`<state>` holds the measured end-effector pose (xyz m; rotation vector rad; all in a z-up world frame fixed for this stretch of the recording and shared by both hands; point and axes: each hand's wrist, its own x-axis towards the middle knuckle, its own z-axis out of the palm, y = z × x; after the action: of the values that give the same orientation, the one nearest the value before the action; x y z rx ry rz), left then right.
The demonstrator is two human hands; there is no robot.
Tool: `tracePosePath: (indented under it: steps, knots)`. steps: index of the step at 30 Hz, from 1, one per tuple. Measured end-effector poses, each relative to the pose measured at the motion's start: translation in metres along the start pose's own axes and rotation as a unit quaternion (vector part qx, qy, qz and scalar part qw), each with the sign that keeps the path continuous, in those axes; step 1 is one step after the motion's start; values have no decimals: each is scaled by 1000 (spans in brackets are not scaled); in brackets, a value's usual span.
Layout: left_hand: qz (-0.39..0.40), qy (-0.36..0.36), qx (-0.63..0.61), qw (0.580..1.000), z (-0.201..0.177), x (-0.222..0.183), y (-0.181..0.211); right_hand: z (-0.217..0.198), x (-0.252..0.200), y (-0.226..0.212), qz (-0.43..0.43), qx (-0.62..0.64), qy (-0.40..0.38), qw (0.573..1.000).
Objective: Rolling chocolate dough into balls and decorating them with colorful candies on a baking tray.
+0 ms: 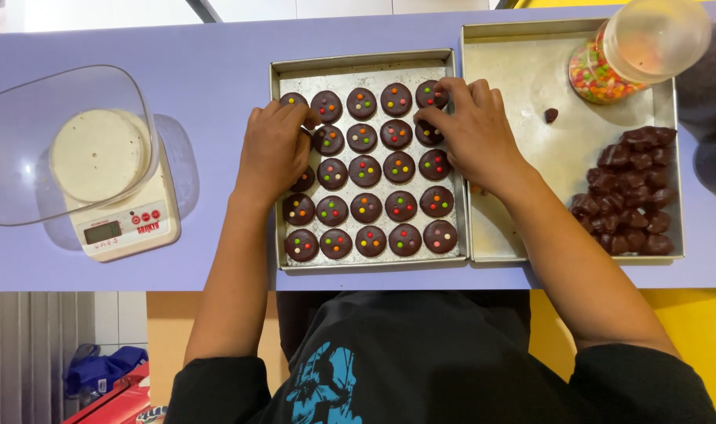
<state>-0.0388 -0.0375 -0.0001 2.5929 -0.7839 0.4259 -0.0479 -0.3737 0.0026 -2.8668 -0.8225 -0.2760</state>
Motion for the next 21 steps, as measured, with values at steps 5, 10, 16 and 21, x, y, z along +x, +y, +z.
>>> tracePosePath:
  steps: [5, 10, 16, 21]
  knots:
    - [-9, -7, 2, 1000, 1, -2, -2, 2, 2, 0, -2, -27, 1, 1000]
    - [4, -4, -4, 1000, 5, -4, -3, 3, 1, 0, -12, -23, 8, 1000]
    - [6, 1, -12, 1000, 6, -4, -3, 4, 1, 1, -18, -28, 20, 999]
    - [8, 6, -18, 1000, 7, -3, -2, 5, 1, 1, -11, -17, 14, 1000]
